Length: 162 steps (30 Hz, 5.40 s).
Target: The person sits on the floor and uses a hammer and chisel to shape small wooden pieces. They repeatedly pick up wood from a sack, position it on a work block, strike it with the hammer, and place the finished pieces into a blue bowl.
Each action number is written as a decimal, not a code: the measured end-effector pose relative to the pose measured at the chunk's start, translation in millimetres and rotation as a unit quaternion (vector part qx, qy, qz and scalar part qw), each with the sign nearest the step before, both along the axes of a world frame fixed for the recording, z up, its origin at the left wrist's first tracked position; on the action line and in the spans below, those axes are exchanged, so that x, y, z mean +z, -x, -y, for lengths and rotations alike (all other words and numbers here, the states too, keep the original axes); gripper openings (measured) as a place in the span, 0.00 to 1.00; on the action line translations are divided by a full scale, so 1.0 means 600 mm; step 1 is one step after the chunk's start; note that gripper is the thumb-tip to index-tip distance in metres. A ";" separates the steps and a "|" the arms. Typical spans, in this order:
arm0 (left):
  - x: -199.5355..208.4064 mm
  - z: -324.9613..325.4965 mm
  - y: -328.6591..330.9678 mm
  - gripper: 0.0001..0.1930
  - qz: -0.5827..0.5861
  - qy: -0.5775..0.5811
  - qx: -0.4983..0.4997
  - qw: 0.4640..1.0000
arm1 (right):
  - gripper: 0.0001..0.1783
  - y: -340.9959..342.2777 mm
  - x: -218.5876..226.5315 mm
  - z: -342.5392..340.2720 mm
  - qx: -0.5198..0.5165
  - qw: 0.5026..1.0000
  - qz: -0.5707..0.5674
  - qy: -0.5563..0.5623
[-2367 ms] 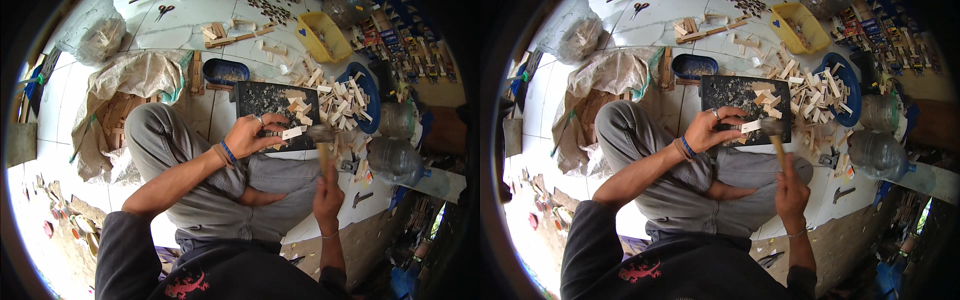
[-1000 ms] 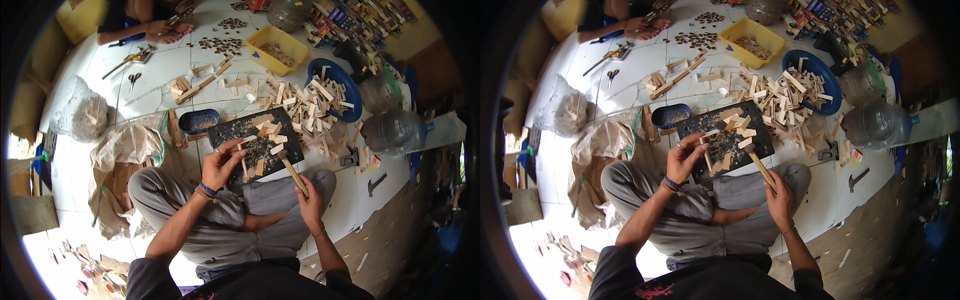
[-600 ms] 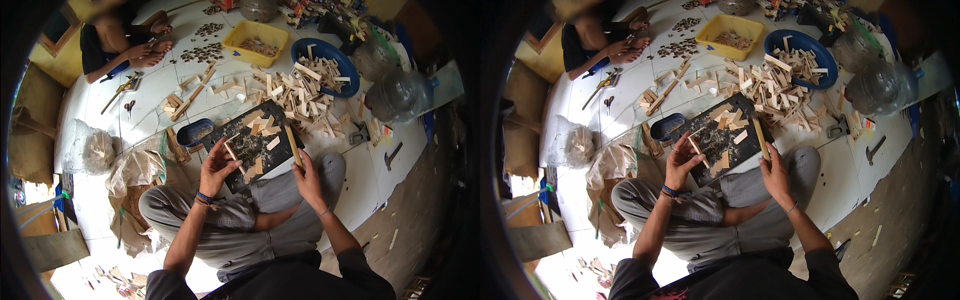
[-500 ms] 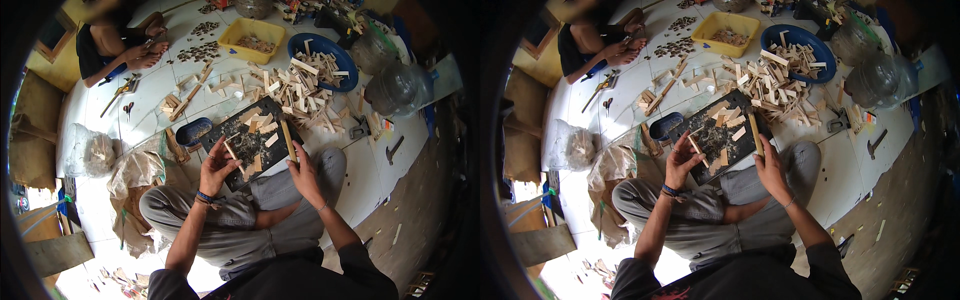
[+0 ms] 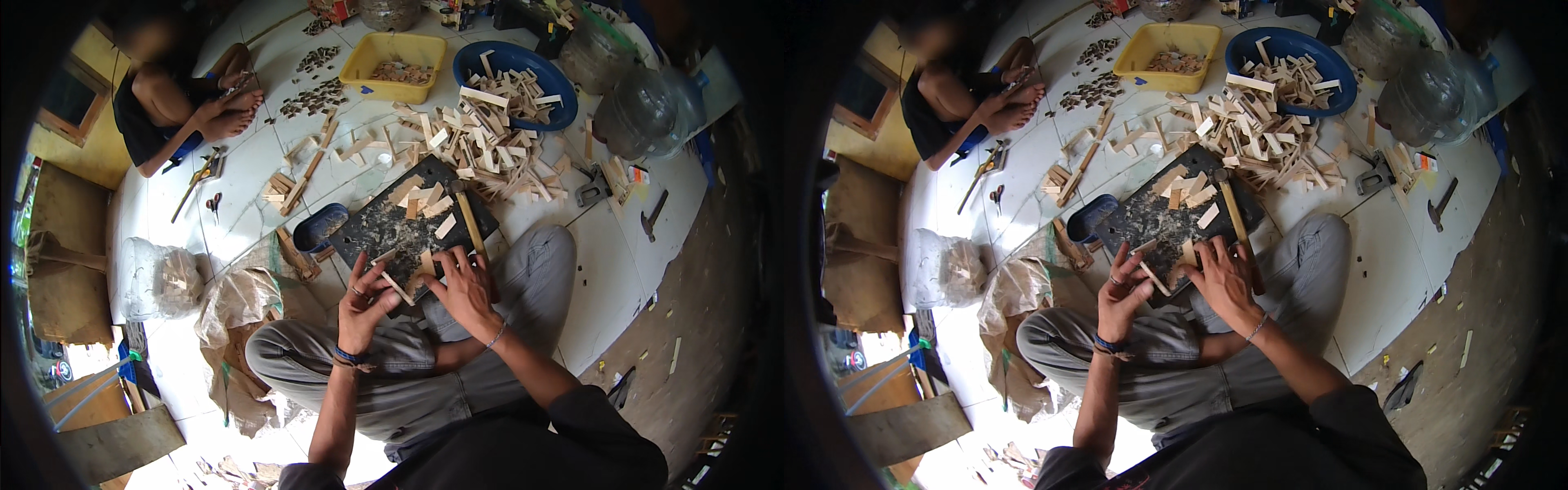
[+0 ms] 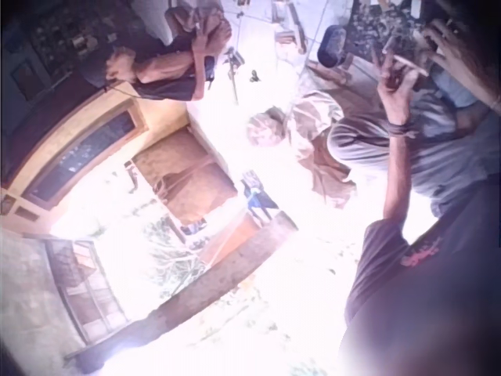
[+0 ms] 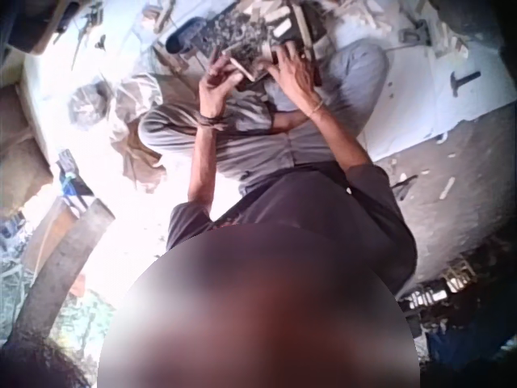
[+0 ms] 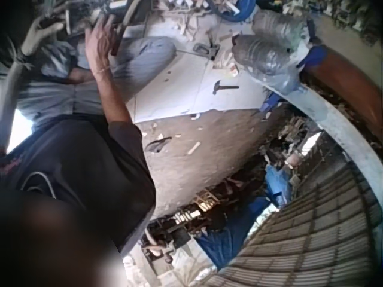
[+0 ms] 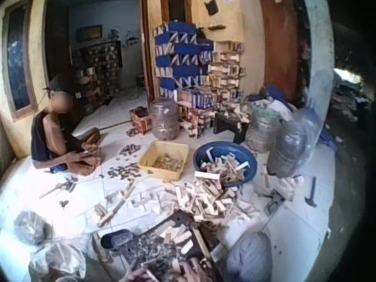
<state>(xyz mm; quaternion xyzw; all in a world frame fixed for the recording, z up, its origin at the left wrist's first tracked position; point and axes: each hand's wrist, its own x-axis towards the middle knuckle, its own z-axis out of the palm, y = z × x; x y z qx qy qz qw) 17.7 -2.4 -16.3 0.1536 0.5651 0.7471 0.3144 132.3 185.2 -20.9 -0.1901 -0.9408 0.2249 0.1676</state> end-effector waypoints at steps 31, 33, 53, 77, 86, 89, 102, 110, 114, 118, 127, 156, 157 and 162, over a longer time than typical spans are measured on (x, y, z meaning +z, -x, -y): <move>-0.011 -0.044 0.030 0.17 -0.104 0.030 0.132 0.985 | 0.11 -0.035 0.028 -0.018 -0.083 0.784 -0.091 0.608; -0.013 -0.042 0.032 0.16 -0.073 0.020 0.133 0.988 | 0.11 -0.032 0.030 -0.019 -0.093 0.790 -0.068 0.602; 0.024 -0.046 0.026 0.20 -0.404 0.098 0.066 0.907 | 0.11 0.021 0.068 0.001 -0.056 0.806 -0.073 0.585; 0.016 -0.055 -0.002 0.19 -0.341 0.054 0.030 0.938 | 0.12 0.023 0.128 0.010 -0.095 0.819 -0.002 0.566; 0.011 -0.056 0.001 0.19 -0.337 0.041 0.030 0.940 | 0.12 0.028 0.117 0.014 -0.095 0.827 -0.007 0.553; 0.012 -0.055 0.001 0.20 -0.336 0.043 0.028 0.941 | 0.12 0.028 0.120 0.012 -0.092 0.830 -0.008 0.550; 0.012 -0.055 0.002 0.19 -0.328 0.042 0.032 0.943 | 0.12 0.029 0.120 0.011 -0.090 0.845 0.007 0.527; 0.011 -0.055 0.003 0.19 -0.326 0.042 0.033 0.944 | 0.13 0.031 0.121 0.011 -0.083 0.847 0.004 0.525; 0.011 -0.056 0.003 0.20 -0.313 0.047 0.030 0.948 | 0.13 0.032 0.121 0.010 -0.073 0.849 0.001 0.523; 0.008 -0.056 0.002 0.20 -0.310 0.045 0.030 0.949 | 0.12 0.033 0.121 0.012 -0.075 0.851 -0.006 0.520; 0.044 -0.026 0.061 0.35 -0.403 0.046 -0.093 0.909 | 0.09 0.038 0.116 0.016 -0.085 0.856 -0.014 0.509; -0.021 -0.156 0.133 0.18 -0.549 0.295 -0.049 0.780 | 0.11 0.033 0.092 0.027 -0.046 0.861 -0.047 0.505; -0.023 -0.158 0.132 0.18 -0.567 0.293 -0.044 0.769 | 0.12 0.032 0.092 0.028 -0.048 0.862 -0.056 0.502; -0.031 -0.170 0.135 0.12 -0.668 0.294 -0.008 0.684 | 0.11 0.031 0.092 0.028 -0.045 0.874 -0.039 0.482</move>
